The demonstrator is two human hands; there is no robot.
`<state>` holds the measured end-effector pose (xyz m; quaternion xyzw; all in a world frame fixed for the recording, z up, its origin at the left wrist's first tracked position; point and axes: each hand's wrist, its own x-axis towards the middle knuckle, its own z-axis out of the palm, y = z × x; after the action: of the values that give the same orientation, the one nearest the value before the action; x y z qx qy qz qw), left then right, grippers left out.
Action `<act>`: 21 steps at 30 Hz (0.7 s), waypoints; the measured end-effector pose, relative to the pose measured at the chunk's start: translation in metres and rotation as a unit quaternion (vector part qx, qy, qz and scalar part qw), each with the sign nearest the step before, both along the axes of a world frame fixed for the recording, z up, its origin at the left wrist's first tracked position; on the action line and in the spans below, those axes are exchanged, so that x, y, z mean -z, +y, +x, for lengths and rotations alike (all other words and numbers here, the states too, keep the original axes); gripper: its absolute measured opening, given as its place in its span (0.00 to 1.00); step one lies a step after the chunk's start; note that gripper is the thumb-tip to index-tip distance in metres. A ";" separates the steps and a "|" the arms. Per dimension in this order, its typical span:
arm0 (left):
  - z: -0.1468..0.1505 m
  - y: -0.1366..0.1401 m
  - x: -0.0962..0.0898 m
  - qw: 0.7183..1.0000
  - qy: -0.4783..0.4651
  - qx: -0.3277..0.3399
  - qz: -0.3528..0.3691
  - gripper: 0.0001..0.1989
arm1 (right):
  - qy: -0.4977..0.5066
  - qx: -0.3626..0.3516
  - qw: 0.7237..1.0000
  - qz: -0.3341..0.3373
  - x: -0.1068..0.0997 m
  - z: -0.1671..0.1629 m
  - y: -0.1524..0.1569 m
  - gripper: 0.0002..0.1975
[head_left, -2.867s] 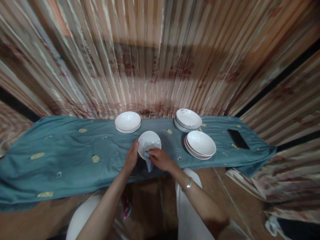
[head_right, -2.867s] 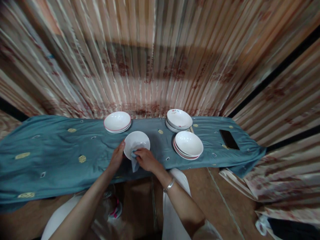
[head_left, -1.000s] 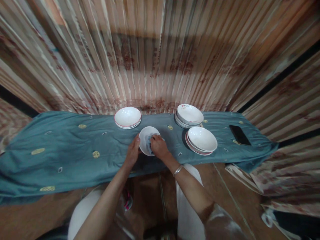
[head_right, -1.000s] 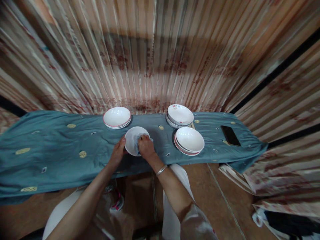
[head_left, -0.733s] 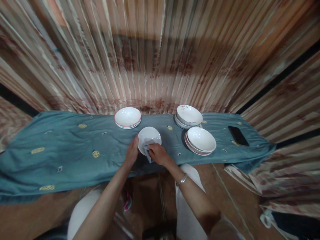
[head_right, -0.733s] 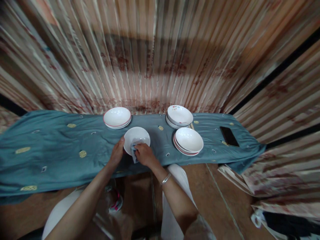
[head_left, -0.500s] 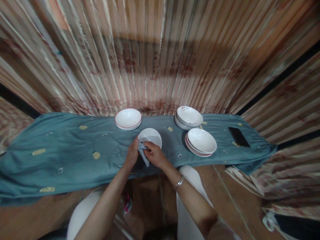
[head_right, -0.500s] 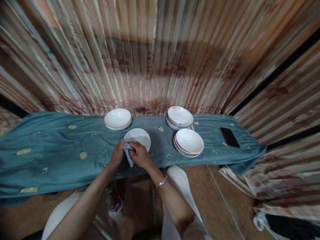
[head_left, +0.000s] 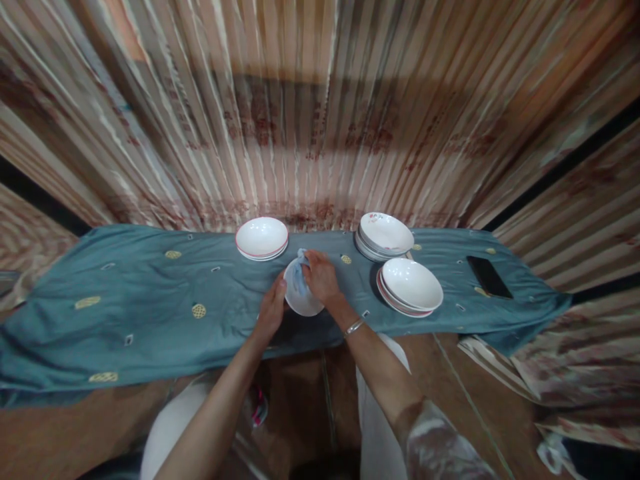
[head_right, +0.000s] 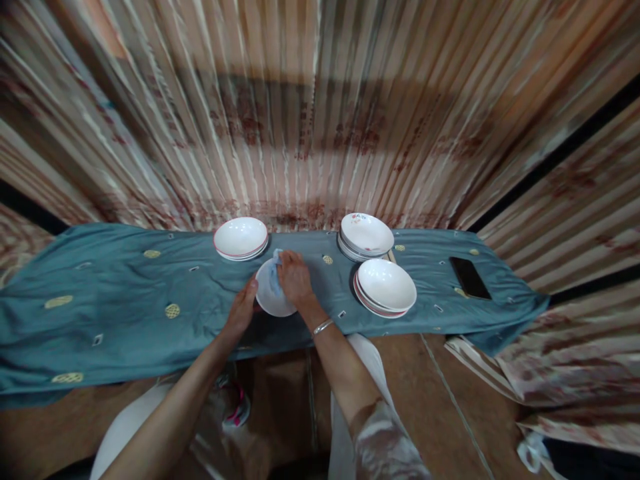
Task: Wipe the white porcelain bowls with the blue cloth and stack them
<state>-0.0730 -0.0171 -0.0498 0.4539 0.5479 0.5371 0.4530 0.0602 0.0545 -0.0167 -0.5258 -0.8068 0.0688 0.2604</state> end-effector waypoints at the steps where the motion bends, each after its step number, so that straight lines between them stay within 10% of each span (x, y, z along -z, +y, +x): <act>1: 0.000 -0.001 0.000 1.000 0.001 0.001 -0.002 0.30 | -0.011 0.017 1.000 -0.002 0.002 0.004 0.002 0.14; 11: 0.003 -0.002 -0.003 1.000 -0.014 0.004 -0.021 0.30 | -0.107 0.125 0.985 -0.046 0.037 0.047 -0.020 0.14; 21: 0.002 -0.004 -0.002 1.000 0.011 0.017 -0.014 0.30 | -0.047 0.090 0.994 -0.028 0.008 0.005 0.002 0.11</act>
<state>-0.0708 -0.0211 -0.0479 0.4627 0.5528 0.5167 0.4619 0.0657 0.0570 -0.0251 -0.6059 -0.7653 0.0427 0.2129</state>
